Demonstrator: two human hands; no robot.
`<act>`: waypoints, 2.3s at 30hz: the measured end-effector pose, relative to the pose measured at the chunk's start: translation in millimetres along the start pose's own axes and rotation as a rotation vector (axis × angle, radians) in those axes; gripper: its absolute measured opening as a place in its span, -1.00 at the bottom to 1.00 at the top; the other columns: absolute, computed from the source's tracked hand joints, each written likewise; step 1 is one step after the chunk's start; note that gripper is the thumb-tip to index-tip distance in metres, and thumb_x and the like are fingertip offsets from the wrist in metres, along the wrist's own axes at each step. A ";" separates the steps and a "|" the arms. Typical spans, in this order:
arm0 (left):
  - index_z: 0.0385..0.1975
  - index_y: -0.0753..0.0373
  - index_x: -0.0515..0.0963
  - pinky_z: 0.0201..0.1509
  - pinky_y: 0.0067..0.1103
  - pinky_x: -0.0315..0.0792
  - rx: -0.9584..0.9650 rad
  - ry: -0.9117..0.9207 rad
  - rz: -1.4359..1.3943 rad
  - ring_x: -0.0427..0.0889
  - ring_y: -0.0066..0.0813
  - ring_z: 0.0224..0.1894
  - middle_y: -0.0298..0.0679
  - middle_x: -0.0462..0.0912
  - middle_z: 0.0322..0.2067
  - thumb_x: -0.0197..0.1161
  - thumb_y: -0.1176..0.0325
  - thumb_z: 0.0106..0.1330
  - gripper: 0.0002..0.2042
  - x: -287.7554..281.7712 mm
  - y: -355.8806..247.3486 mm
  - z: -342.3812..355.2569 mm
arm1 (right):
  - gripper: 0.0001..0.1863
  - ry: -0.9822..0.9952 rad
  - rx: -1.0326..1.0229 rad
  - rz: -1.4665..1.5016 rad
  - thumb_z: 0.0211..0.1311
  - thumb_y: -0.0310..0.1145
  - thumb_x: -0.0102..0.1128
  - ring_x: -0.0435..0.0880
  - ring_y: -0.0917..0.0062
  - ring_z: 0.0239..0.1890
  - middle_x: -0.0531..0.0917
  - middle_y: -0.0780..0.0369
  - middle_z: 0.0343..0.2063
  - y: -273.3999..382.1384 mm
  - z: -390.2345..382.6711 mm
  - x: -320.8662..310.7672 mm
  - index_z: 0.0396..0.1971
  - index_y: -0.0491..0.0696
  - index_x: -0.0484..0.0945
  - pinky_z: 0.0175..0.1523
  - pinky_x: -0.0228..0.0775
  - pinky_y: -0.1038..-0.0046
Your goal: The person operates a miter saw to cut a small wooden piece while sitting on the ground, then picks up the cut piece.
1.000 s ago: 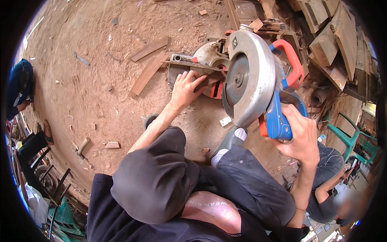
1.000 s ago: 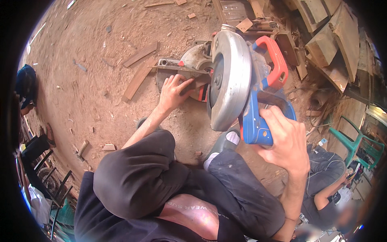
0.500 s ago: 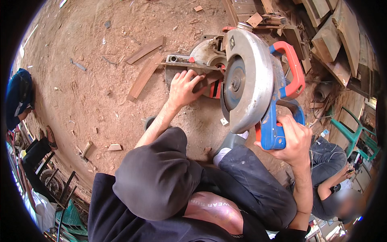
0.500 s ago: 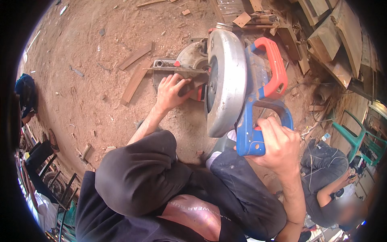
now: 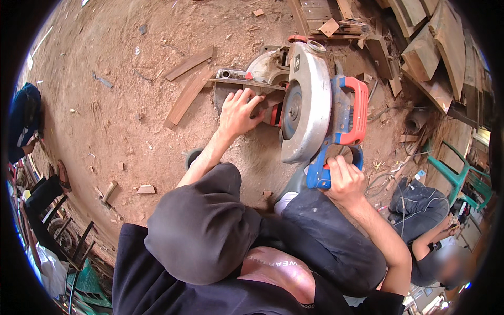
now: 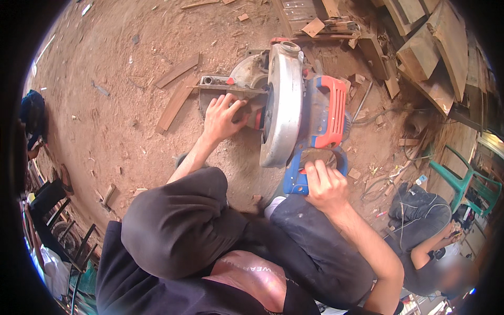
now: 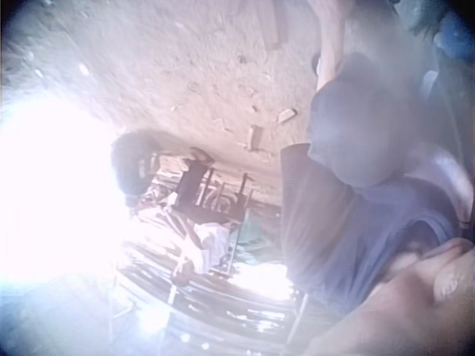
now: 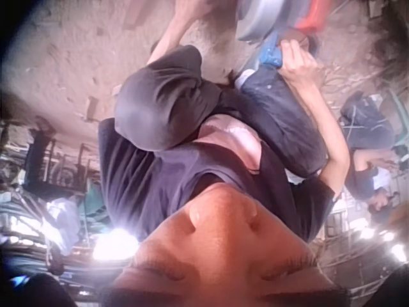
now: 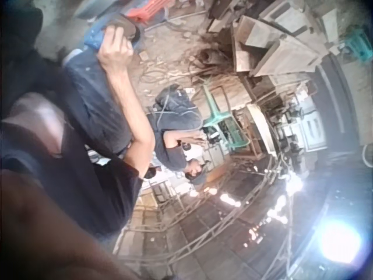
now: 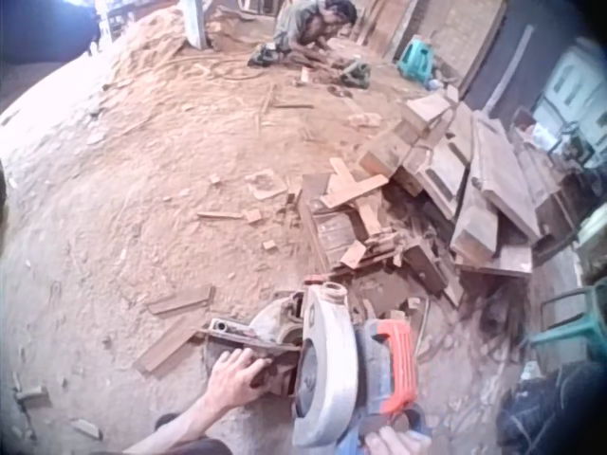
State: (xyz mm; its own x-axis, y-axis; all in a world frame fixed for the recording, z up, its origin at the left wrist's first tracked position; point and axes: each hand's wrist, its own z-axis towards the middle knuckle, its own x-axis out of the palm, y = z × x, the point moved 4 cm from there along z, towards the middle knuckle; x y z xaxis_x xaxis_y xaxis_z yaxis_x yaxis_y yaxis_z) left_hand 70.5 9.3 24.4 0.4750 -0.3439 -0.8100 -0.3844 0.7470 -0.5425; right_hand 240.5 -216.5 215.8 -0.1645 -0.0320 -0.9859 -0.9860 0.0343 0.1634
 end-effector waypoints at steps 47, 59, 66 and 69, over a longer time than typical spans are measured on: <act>-0.05 0.01 0.75 0.07 -0.34 0.49 0.068 -0.010 -0.063 0.64 -0.34 -0.04 -0.37 0.62 -0.12 0.57 0.14 0.08 -0.60 -2.7 12.4 6.7 | -0.58 -0.004 0.032 -0.001 -0.04 -0.33 0.37 0.73 0.36 -0.42 0.67 0.14 -0.27 7.5 -6.3 19.2 -0.13 -0.16 0.58 -0.33 0.57 0.35; -0.09 0.03 0.71 0.07 -0.36 0.51 0.052 0.017 -0.036 0.65 -0.35 -0.03 -0.38 0.62 -0.14 0.57 0.16 0.05 -0.61 -8.3 10.0 9.9 | -0.60 -0.023 0.019 0.009 -0.07 -0.39 0.32 0.70 0.38 -0.47 0.67 0.14 -0.27 7.6 -6.1 21.0 -0.15 -0.16 0.58 -0.36 0.54 0.36; -0.09 0.02 0.69 0.03 -0.34 0.47 0.060 0.046 0.005 0.62 -0.32 -0.08 -0.36 0.60 -0.15 0.54 0.14 0.15 -0.66 -6.8 5.9 10.5 | -0.59 -0.024 0.038 0.028 -0.13 -0.38 0.32 0.66 0.40 -0.49 0.65 0.17 -0.30 6.7 -5.3 19.3 -0.17 -0.14 0.57 -0.37 0.49 0.36; -0.09 0.01 0.70 -0.03 -0.34 0.47 0.083 0.026 0.007 0.61 -0.28 -0.15 -0.33 0.60 -0.18 0.54 0.12 0.19 -0.67 -7.8 3.3 11.9 | -0.59 -0.023 0.043 0.032 -0.14 -0.38 0.32 0.65 0.41 -0.50 0.62 0.19 -0.33 5.7 -5.7 19.9 -0.18 -0.13 0.57 -0.38 0.47 0.36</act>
State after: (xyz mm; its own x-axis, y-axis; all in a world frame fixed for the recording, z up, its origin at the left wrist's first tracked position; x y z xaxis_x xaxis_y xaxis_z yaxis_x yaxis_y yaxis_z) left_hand 75.0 21.2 31.6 0.4514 -0.3526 -0.8197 -0.3200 0.7936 -0.5175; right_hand 231.4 -222.7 197.4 -0.1945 -0.0072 -0.9809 -0.9780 0.0782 0.1934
